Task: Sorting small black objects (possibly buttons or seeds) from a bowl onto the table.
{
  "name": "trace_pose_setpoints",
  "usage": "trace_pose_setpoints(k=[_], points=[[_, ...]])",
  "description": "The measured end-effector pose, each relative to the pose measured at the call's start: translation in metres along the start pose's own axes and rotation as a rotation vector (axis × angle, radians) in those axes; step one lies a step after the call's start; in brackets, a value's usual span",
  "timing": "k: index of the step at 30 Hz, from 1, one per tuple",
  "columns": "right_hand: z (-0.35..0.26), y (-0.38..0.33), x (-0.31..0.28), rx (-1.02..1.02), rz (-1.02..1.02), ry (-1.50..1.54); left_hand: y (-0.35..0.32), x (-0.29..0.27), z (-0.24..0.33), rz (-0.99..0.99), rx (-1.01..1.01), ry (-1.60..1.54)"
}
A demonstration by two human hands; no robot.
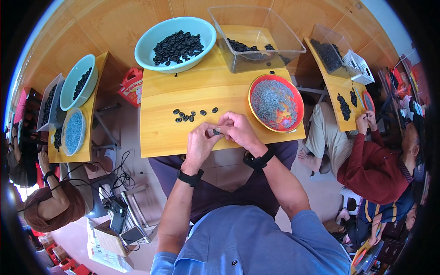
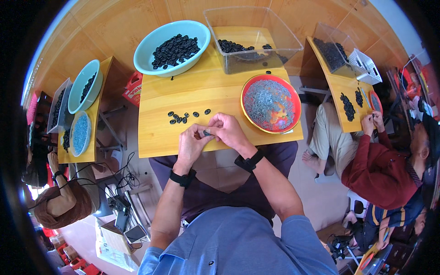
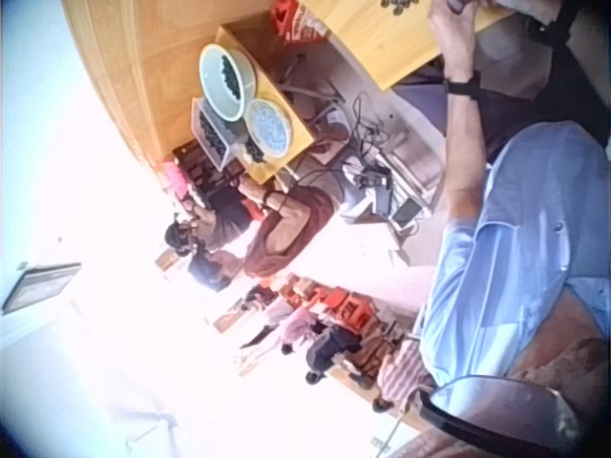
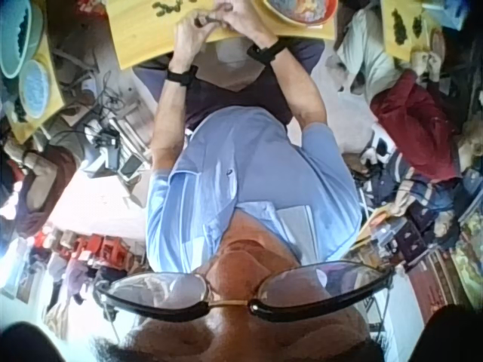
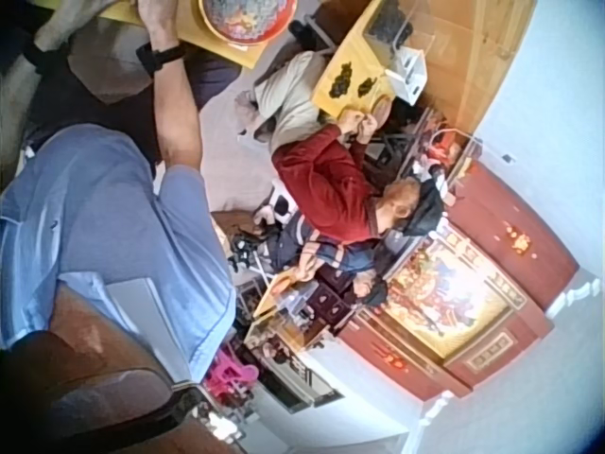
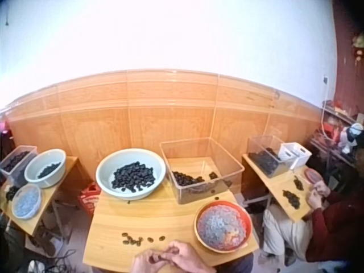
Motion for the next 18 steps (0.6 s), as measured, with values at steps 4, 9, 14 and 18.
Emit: trace_pose_setpoints(k=[4,9,14,18], points=[[-0.001,-0.001,0.0,-0.001,-0.012,-0.046,0.0,0.003,-0.006,0.05,0.033,-0.007],[-0.001,0.001,-0.001,0.008,-0.019,-0.097,0.004,0.004,-0.012,0.052,0.04,-0.036],[-0.012,0.003,0.001,-0.001,-0.038,-0.125,0.002,-0.005,-0.003,0.006,0.057,-0.02],[-0.015,0.004,-0.017,0.071,-0.056,-0.29,0.0,0.0,-0.01,-0.051,0.168,-0.134]])
Point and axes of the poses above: each hand's wrist, its own y-axis towards the middle knuckle, its own x-axis out of the palm, z = x × y, the point moved 3 cm from there along y, towards the middle knuckle, and after that the axes turned 10 degrees about -x, right-handed, at the moved point
